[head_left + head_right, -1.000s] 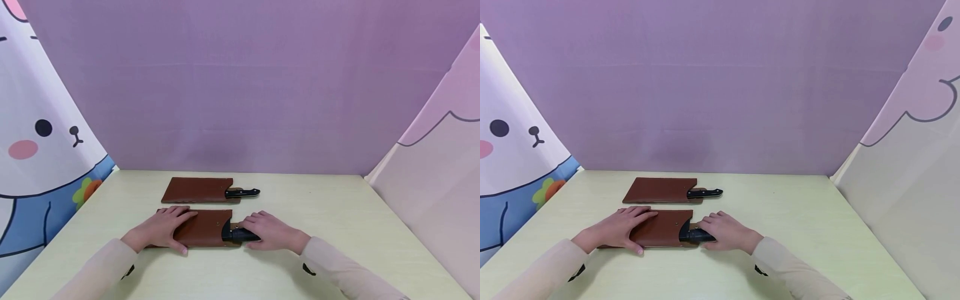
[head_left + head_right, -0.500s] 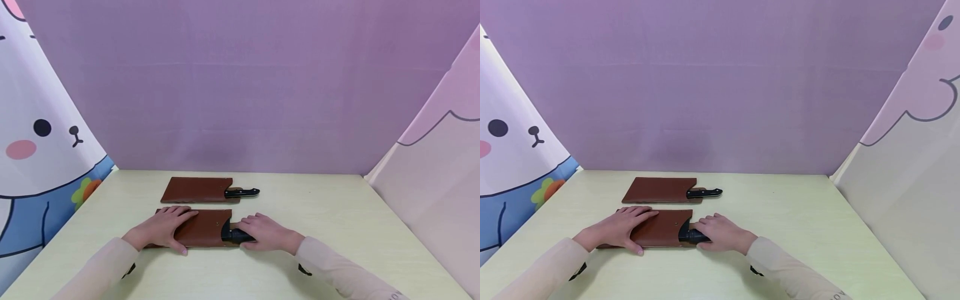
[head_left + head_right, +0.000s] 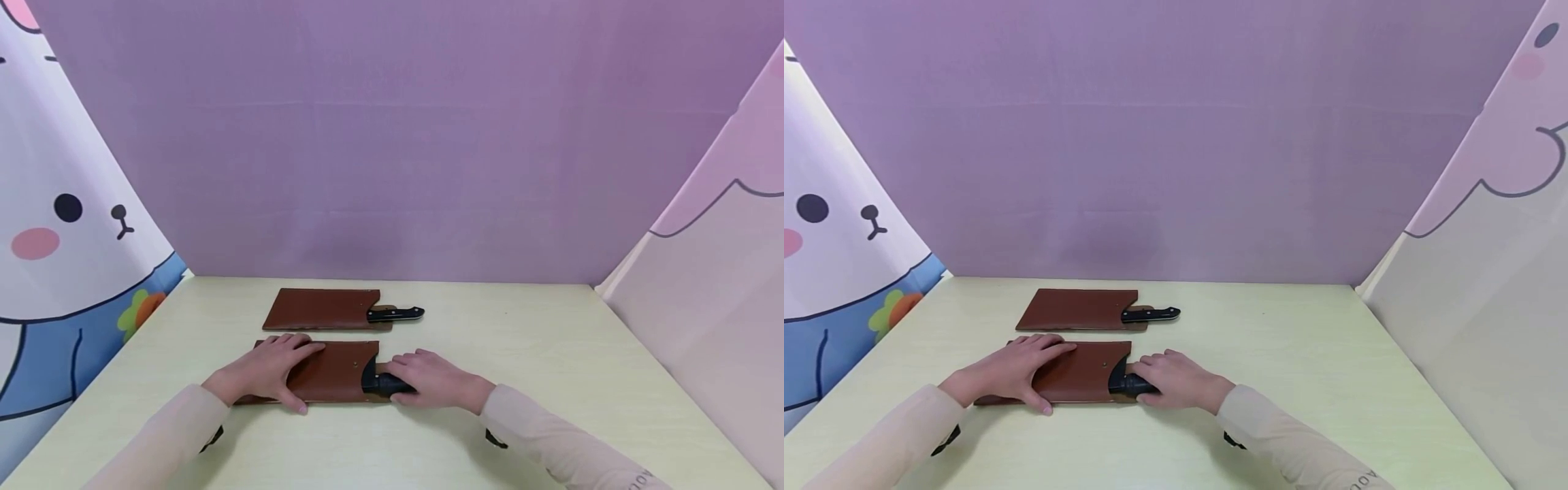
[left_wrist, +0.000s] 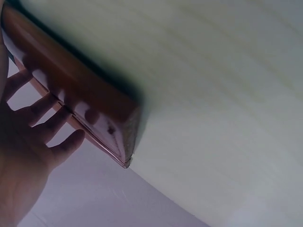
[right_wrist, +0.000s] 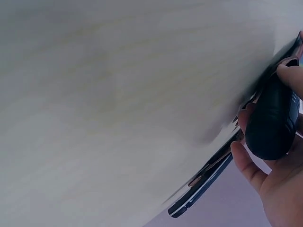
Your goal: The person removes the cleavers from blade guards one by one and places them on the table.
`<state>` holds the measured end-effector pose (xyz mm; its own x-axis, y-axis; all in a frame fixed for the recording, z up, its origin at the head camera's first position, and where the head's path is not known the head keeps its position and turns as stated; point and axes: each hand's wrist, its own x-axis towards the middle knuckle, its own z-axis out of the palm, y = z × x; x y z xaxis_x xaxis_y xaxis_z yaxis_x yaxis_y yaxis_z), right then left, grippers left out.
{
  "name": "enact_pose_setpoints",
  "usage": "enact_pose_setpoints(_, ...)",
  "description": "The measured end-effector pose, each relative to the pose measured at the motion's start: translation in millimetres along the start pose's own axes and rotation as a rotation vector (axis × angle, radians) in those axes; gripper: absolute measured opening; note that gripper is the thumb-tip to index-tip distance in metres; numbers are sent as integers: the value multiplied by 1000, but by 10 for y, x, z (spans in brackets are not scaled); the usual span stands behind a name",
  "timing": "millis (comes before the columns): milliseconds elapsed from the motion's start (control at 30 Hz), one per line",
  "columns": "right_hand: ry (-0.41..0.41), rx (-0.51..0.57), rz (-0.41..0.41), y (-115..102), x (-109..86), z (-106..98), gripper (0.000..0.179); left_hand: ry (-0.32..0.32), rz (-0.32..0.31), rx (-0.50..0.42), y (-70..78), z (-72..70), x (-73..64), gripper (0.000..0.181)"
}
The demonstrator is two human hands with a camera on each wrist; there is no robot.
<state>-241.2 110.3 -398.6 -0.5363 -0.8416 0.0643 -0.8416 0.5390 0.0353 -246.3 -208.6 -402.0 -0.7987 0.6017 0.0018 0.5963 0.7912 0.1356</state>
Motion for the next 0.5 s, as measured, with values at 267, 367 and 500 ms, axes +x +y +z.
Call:
enact_pose_setpoints(267,-3,1,-6,5,13,-9,36,31,15,37,-28,22,30,107)
enact_pose_setpoints(367,-2,6,-10,6,18,-13,35,34,12,43,-30,24,34,107)
enact_pose_setpoints(500,3,-1,-24,10,27,-5,36,44,19,55,-31,22,38,106)
